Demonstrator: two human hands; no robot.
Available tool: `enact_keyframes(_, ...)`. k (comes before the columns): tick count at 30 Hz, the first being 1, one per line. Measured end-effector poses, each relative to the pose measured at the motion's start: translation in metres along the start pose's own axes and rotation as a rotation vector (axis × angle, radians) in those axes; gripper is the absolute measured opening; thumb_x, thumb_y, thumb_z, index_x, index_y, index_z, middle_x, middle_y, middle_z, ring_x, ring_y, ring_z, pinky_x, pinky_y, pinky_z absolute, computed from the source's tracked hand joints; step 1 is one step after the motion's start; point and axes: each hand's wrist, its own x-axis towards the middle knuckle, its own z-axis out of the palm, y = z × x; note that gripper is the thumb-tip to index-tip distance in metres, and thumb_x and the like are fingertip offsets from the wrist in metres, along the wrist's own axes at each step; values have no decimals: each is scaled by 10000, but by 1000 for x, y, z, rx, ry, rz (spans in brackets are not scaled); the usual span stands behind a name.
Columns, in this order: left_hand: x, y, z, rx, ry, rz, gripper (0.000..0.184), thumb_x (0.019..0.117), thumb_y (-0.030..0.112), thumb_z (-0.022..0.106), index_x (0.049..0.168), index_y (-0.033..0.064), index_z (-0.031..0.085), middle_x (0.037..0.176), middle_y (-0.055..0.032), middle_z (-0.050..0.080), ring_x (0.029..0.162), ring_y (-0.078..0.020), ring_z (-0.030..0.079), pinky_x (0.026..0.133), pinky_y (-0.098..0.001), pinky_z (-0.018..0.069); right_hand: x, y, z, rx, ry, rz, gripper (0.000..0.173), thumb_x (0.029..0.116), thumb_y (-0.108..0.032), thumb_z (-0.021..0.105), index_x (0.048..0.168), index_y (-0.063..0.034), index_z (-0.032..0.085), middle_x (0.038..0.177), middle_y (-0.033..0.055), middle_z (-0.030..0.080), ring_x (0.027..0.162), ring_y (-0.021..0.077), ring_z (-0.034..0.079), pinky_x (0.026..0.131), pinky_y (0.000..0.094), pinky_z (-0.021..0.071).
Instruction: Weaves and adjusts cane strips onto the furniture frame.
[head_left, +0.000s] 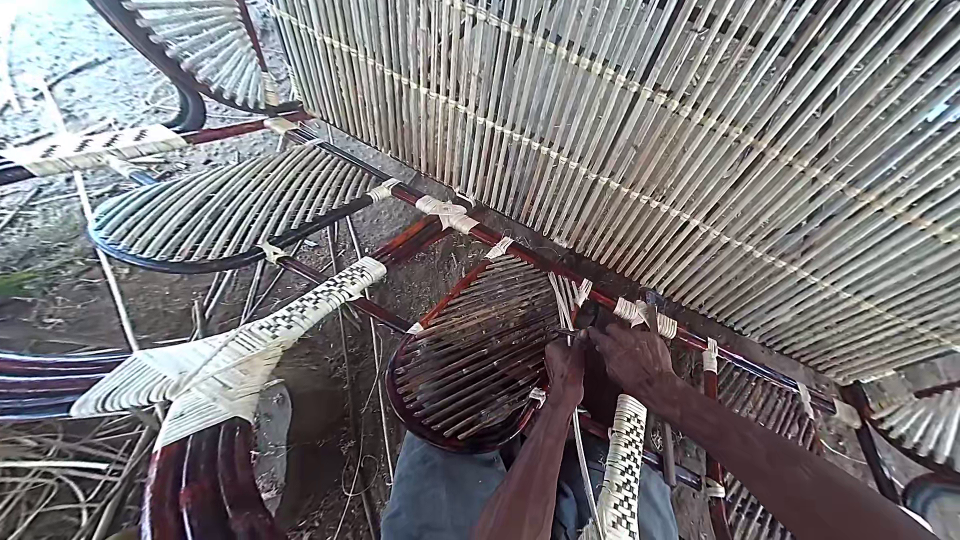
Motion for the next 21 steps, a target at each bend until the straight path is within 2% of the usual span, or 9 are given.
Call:
enact_keyframes(2,0,2,0,-50,7,-27,407,994,390,687,815,39,589,628,-65,455,503,-186,392,503,-379,376,7,10,-1,109,-50,-35,322,1024,-237,565,1315,-241,702,1007,91,715,794,311,697,632,484,557)
enact_keyframes(4,4,7,0,-143,14,-74,361,979,366,713,864,37,620,620,-39,442,479,-147,366,476,-325,350,22,26,-3,255,-118,-90,288,1035,-283,577,1286,-263,717,1060,78,733,897,299,716,733,524,568)
enact_keyframes(5,6,12,-1,-173,4,-103,347,980,359,714,883,40,620,599,-21,431,445,-115,358,435,-277,333,27,31,-6,299,-164,-92,293,1040,-306,570,1294,-281,715,1090,63,734,960,282,711,792,525,559)
enact_keyframes(7,5,20,-8,-212,-55,-171,328,1001,334,690,914,32,594,584,-17,437,414,-95,387,398,-237,354,30,30,-13,342,-246,-57,308,1045,-314,560,1317,-282,702,1130,65,734,1028,281,700,851,535,543)
enact_keyframes(9,0,23,-15,-264,-96,-223,306,1022,298,660,918,24,571,601,-22,451,420,-94,428,396,-223,401,25,20,-13,317,-277,-9,309,1047,-318,549,1315,-280,699,1121,73,729,1008,287,702,836,527,548)
enact_keyframes(14,4,20,-11,-290,-65,-204,288,1027,244,652,886,10,563,607,-39,476,426,-102,450,400,-224,415,17,15,1,263,-250,5,343,1057,-330,519,1369,-320,660,1081,81,713,924,288,703,771,505,550)
enact_keyframes(15,4,20,-10,-277,-57,-197,286,1030,243,649,885,12,562,600,-36,469,424,-102,442,400,-228,409,15,16,2,279,-230,2,340,1053,-333,527,1365,-321,662,1074,80,712,928,284,701,775,505,550)
enact_keyframes(18,-7,28,-13,-276,-85,-163,220,1045,201,620,987,-3,560,641,-44,479,461,-111,453,440,-241,424,7,15,-8,366,-182,20,339,1040,-316,554,1353,-303,681,1111,85,729,987,295,704,831,524,548)
enact_keyframes(21,-28,39,-31,-346,-165,-106,167,1040,130,609,987,-23,571,657,-62,521,479,-122,498,460,-248,470,-6,9,-23,386,-159,26,355,1050,-324,523,1378,-324,660,1106,91,722,991,300,701,850,526,544)
